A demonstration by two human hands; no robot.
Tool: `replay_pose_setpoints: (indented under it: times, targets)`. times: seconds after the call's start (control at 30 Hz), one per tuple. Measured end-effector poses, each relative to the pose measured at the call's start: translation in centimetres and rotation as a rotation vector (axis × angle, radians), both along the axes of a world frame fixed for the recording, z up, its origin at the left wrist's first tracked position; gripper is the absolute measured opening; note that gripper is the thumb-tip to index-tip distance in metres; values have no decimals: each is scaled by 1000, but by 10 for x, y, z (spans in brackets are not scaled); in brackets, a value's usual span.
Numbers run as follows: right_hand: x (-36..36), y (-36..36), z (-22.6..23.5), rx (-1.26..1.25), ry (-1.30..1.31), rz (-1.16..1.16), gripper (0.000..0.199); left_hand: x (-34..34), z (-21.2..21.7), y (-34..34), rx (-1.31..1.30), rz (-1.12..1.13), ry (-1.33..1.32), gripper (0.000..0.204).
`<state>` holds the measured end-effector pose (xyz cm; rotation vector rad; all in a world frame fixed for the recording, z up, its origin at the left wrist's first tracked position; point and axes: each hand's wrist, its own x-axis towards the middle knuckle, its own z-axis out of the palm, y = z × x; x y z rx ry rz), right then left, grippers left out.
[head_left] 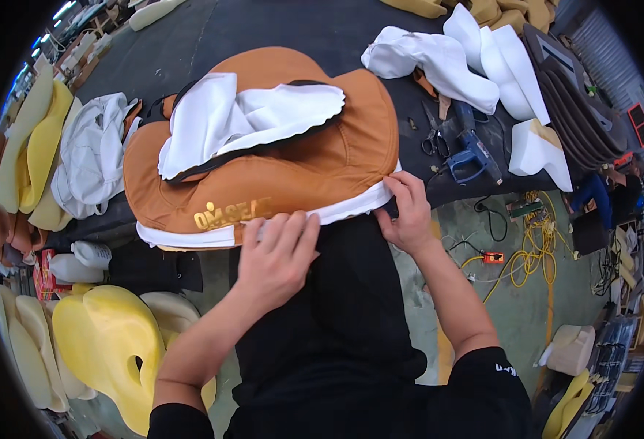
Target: Applying adhesive and fitting a leather cover onto a foam seat cushion, followed by trimming excess fabric.
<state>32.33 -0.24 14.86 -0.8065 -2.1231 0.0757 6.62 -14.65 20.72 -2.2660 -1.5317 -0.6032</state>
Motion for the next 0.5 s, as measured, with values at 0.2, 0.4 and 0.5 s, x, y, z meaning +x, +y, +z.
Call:
replay_pose_setpoints:
  times: [0.2,0.4,0.5]
  targets:
    - [-27,40,4,163,201,21,50,14,1,41,78,153,66,45]
    - [-90,57,101,410,150,344,44,-4,57,32,180,281,-139,44]
    - [-110,60,133,458,123,456,46,-14,57,24,302,326,-245,43]
